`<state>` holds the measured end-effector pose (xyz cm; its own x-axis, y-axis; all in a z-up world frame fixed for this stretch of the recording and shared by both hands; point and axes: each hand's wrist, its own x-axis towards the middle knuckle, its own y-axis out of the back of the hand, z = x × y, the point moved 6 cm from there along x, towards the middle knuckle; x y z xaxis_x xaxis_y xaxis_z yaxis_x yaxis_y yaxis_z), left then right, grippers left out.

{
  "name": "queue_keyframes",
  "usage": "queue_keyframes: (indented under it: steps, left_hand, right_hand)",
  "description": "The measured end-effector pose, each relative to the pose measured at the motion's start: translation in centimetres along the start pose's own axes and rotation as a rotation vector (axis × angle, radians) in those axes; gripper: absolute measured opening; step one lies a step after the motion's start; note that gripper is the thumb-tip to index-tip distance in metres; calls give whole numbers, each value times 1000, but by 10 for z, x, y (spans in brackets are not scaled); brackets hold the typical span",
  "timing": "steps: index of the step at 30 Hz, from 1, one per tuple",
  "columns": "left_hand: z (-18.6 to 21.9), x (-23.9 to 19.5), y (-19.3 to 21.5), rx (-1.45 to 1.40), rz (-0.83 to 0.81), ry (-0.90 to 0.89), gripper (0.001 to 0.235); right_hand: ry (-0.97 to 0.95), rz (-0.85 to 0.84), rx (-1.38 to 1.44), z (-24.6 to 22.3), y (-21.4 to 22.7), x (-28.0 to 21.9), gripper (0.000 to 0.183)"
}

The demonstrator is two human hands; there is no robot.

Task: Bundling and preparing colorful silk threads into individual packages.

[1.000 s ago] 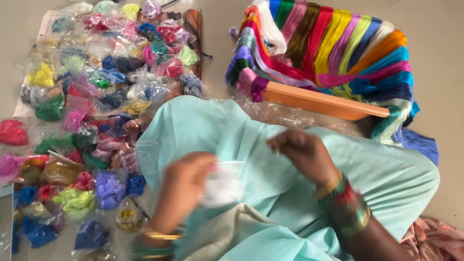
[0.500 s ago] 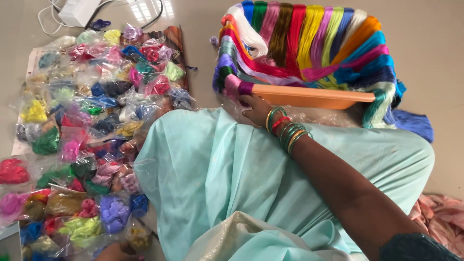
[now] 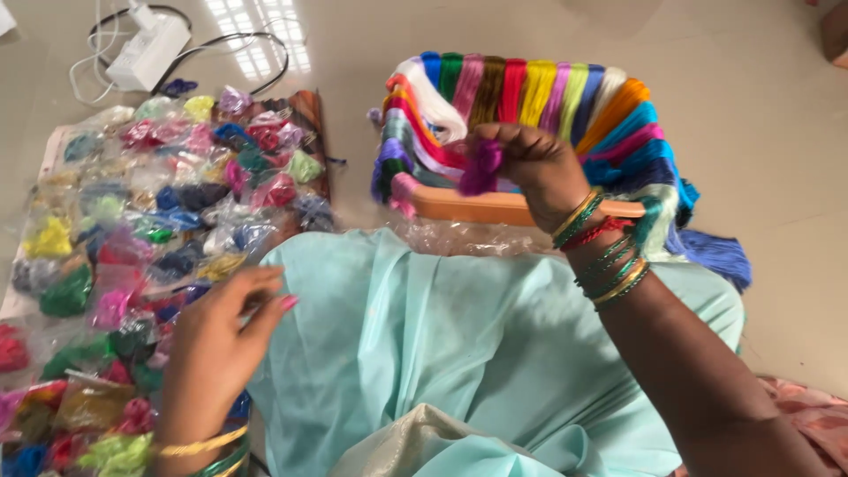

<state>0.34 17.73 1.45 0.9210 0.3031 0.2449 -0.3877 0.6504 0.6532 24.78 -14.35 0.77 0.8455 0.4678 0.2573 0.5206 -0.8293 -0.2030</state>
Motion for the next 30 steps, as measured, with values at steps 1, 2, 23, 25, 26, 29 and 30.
queue_keyframes:
  steps: [1,2,23,25,26,29,30]
  left_hand:
    - [17,10,-11,-3,-6,-11,38]
    - [37,19,-23,-103,-40,-73,39]
    - [176,22,-144,-850,-492,-378,49]
    - [172,19,-154,-898,-523,-406,43]
    - [168,19,-160,-1019,-554,-345,37]
    - [162,22,-169,-1218,-552,-211,30]
    - [158,22,-170,-1290,-513,-135,30]
  right_hand:
    - [6,10,-4,-12,4,-2,47]
    - [9,40,-57,-24,10,-5,42]
    - [-378,-383,-245,-56,-24,-109,12]
    - [-412,-416,-289,-60,-25,-113,13]
    - [-443,-419,-354,-62,-23,-115,15]
    - [-480,-426,-563,-74,-4,-126,18]
    - [-484,-437,-702,-78,5,-131,20]
